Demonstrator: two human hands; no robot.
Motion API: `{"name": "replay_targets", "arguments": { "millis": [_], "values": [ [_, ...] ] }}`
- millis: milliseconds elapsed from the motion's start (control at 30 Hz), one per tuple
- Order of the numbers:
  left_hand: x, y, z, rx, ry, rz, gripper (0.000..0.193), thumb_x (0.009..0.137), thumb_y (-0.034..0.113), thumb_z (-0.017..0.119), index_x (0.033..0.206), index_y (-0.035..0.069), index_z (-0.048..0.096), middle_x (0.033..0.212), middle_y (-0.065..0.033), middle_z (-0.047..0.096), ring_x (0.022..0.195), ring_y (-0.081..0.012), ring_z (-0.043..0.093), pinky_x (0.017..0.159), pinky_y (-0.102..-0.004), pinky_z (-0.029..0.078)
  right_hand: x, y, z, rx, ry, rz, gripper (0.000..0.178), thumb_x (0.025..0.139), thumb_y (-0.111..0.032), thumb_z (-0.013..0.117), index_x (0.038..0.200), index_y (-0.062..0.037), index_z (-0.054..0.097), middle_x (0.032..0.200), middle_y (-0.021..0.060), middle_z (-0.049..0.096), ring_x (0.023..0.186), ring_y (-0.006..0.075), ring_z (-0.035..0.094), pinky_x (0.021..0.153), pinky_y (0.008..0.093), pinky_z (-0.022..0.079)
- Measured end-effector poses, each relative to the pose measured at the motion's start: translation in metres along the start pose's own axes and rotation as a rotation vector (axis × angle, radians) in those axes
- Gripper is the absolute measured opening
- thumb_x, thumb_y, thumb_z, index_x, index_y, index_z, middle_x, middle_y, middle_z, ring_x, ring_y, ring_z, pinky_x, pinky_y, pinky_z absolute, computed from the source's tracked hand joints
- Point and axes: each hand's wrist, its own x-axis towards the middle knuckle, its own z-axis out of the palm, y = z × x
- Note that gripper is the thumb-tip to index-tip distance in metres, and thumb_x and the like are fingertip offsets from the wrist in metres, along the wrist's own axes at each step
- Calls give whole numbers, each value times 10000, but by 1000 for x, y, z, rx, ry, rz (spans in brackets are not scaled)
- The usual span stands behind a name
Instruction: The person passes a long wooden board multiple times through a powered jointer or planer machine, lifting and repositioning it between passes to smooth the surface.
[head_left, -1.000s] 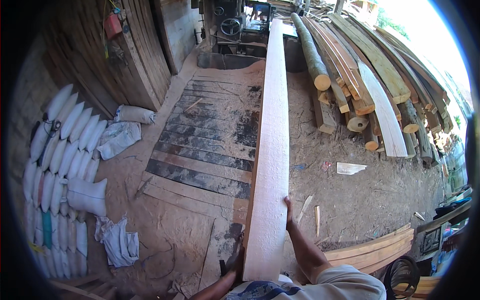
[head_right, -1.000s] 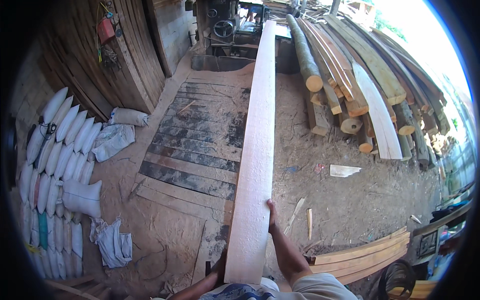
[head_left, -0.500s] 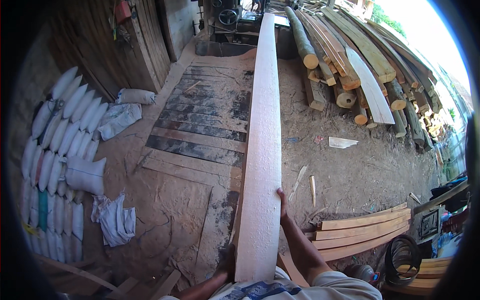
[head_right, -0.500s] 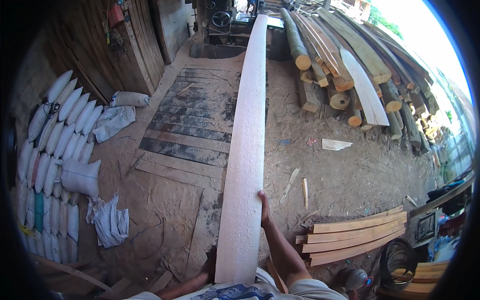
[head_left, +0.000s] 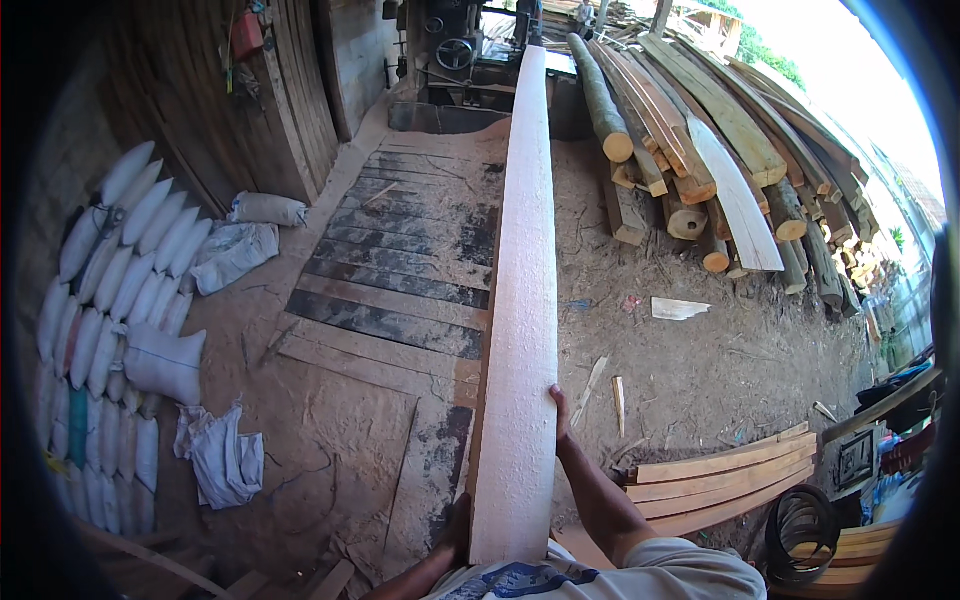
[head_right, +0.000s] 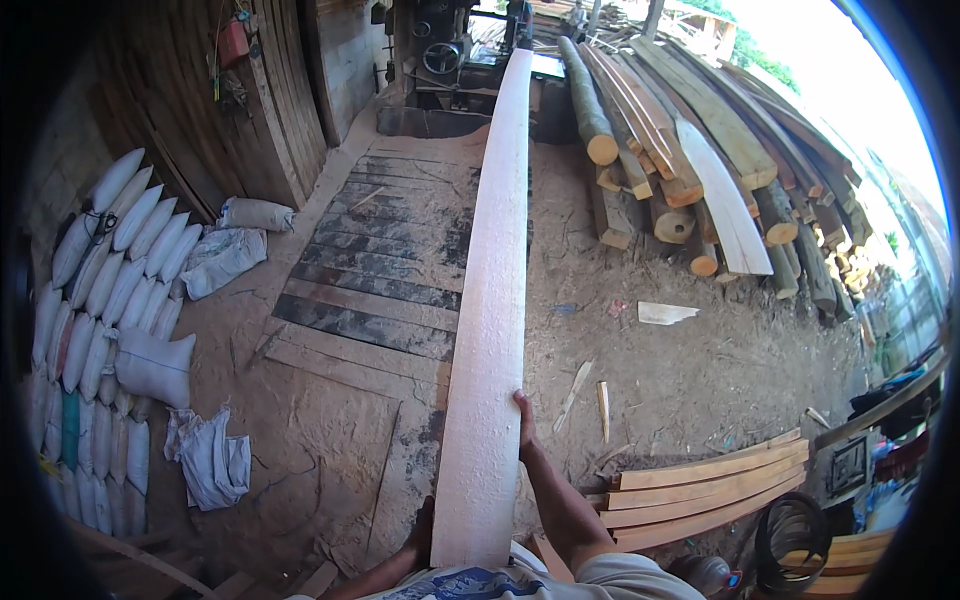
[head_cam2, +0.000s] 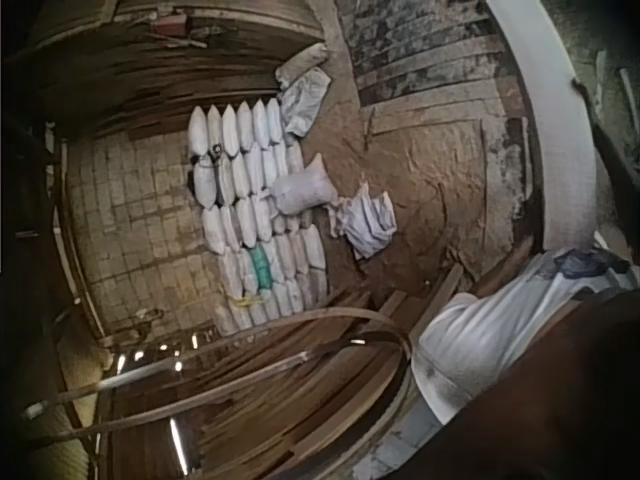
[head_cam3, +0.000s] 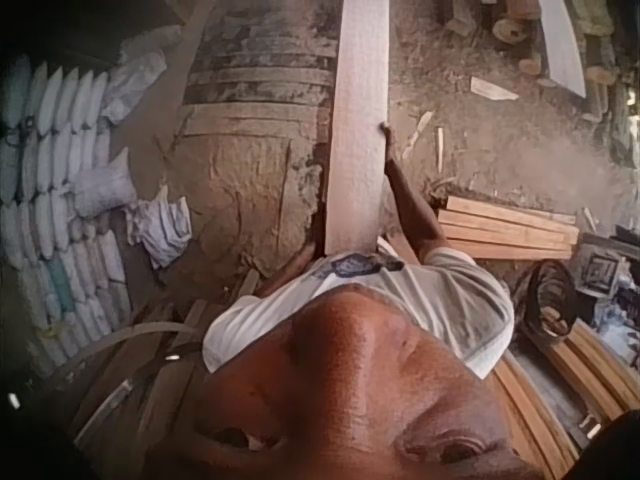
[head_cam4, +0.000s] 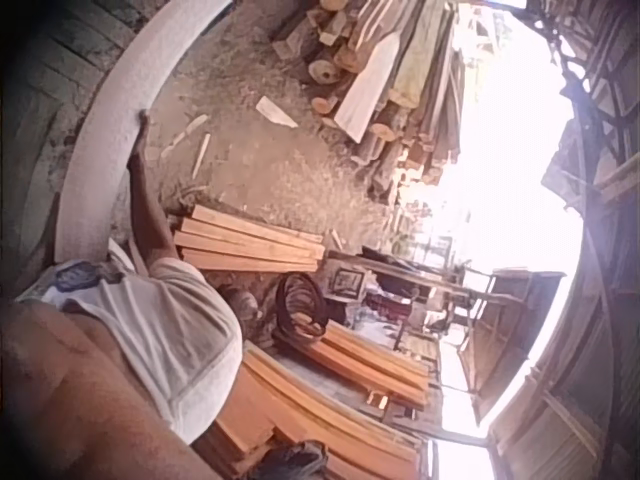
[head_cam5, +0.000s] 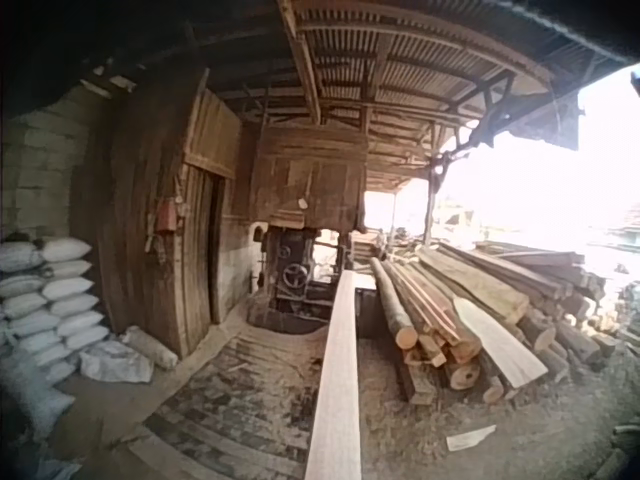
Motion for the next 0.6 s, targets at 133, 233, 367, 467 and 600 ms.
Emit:
{"name": "replay_targets", "arguments": {
  "millis": [133, 233, 367, 467, 600],
  "values": [
    [12, 10, 1, 30, 28, 6, 810, 905, 663, 237, 1437, 51, 245, 1384, -171, 395, 1211, -312, 442, 1009, -420, 377, 10, -9, -4, -9, 28, 7, 838, 760, -614, 532, 1334, -17, 402, 1203, 199, 530, 1055, 323, 533, 918, 425, 425],
    [21, 16, 2, 57, 57, 19, 802, 910, 655, 230, 1435, 49, 248, 1380, -171, 400, 1208, -308, 445, 1008, -416, 376, 26, -14, -10, -2, 40, -4, 829, 761, -609, 534, 1327, -16, 410, 1192, 194, 539, 1046, 320, 538, 911, 422, 428],
    [33, 26, 4, 94, 81, 32, 791, 916, 644, 221, 1434, 47, 251, 1374, -171, 407, 1203, -304, 449, 1007, -410, 375, 33, -31, -4, -58, 105, 52, 869, 739, -635, 529, 1339, -22, 394, 1200, 205, 530, 1043, 330, 525, 907, 425, 416],
    [43, 35, 7, 123, 96, 43, 783, 921, 636, 215, 1433, 45, 254, 1369, -171, 412, 1200, -301, 452, 1006, -406, 374, 40, -44, 1, -47, 86, 23, 865, 738, -636, 529, 1333, -21, 400, 1189, 198, 534, 1040, 320, 524, 900, 426, 415],
    [63, 50, 15, 155, 103, 56, 773, 927, 626, 206, 1431, 42, 258, 1364, -170, 418, 1196, -296, 455, 1004, -401, 374, 63, -57, -7, -34, 106, 40, 852, 740, -629, 530, 1323, -19, 412, 1169, 196, 546, 1019, 314, 536, 890, 421, 422]
  ]
}}
